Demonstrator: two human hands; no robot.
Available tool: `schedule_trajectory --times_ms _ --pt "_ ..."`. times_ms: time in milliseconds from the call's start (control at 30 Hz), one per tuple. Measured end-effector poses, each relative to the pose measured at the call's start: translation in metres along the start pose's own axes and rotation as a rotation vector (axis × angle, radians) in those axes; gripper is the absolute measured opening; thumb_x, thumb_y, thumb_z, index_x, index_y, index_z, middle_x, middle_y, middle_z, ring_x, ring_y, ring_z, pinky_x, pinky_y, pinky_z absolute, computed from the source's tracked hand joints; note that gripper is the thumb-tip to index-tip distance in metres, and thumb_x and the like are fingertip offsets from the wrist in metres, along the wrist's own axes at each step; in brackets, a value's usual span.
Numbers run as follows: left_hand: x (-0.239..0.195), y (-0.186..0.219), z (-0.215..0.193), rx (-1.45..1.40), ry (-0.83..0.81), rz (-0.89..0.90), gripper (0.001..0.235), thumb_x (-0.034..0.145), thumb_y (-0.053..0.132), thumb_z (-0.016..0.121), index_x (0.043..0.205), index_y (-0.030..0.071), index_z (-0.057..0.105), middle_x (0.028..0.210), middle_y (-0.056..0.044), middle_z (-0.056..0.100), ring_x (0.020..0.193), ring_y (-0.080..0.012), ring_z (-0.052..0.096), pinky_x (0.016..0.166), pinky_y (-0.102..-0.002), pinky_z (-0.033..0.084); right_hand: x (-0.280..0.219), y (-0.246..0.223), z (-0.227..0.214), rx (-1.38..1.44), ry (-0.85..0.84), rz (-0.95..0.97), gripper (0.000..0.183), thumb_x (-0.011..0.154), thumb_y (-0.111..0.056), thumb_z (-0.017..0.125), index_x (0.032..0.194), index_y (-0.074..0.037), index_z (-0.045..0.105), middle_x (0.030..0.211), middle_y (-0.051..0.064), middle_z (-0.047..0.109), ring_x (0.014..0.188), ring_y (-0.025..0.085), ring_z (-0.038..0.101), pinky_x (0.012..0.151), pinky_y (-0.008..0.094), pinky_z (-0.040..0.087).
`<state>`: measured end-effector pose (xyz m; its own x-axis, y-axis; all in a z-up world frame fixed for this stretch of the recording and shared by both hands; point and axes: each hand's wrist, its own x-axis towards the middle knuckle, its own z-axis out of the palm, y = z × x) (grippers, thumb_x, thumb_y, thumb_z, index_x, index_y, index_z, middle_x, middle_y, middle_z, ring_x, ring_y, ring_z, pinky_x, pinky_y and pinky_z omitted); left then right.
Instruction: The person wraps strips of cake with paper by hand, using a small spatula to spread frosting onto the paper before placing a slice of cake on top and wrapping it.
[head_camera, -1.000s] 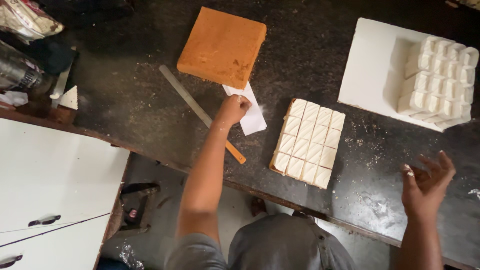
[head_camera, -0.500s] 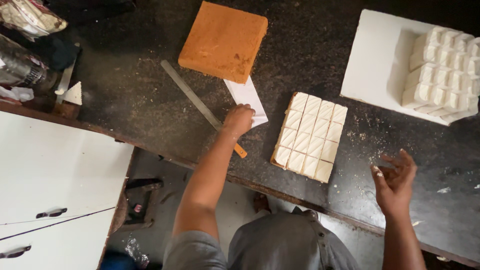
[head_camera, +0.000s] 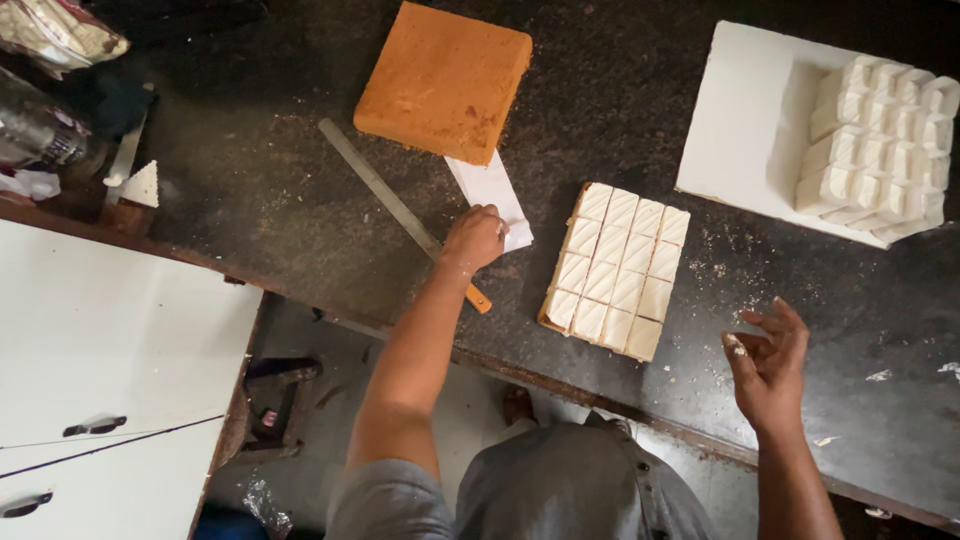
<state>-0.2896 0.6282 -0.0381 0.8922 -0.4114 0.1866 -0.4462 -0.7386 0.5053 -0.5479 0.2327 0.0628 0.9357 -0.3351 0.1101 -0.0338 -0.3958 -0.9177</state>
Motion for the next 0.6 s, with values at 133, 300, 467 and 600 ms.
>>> schedule_trajectory --times_ms 133,300,467,600 --pt "-0.001 0.0 -0.001 -0.03 -0.005 -0.028 0.011 0.084 0.011 0.067 0.083 0.006 0.076 0.1 -0.014 0.069 0.102 -0.0358 0.065 0.093 -0.047 0.052 -0.001 -0.003 0.002 0.014 -0.006 0.028 0.073 0.097 0.002 0.063 0.157 -0.005 0.023 0.14 0.024 0.05 0.111 0.025 0.063 0.082 0.033 0.056" --pt "-0.007 -0.001 0.0 -0.06 0.057 0.029 0.012 0.085 0.008 0.065 0.084 0.006 0.076 0.099 -0.013 0.068 0.101 -0.0361 0.064 0.091 -0.046 0.052 -0.005 0.002 0.005 -0.016 -0.013 0.011 0.073 0.095 0.003 0.064 0.157 -0.004 0.025 0.138 0.024 0.051 0.11 0.025 0.063 0.087 0.034 0.056" --pt "-0.007 0.001 -0.003 -0.028 0.05 0.032 0.012 0.086 0.006 0.064 0.09 0.007 0.075 0.102 -0.012 0.068 0.104 -0.0349 0.063 0.094 -0.045 0.052 -0.007 0.004 0.004 -0.035 -0.023 0.002 0.076 0.094 0.003 0.064 0.157 -0.005 0.023 0.138 0.025 0.051 0.11 0.026 0.064 0.087 0.035 0.056" --pt "-0.007 0.017 -0.017 0.085 -0.005 0.072 0.04 0.074 0.005 0.068 0.113 0.003 0.065 0.102 -0.016 0.067 0.101 -0.0372 0.062 0.089 -0.047 0.051 -0.009 -0.001 0.005 -0.081 -0.015 0.027 0.076 0.094 0.001 0.065 0.156 -0.004 0.022 0.138 0.026 0.051 0.11 0.028 0.066 0.086 0.036 0.057"
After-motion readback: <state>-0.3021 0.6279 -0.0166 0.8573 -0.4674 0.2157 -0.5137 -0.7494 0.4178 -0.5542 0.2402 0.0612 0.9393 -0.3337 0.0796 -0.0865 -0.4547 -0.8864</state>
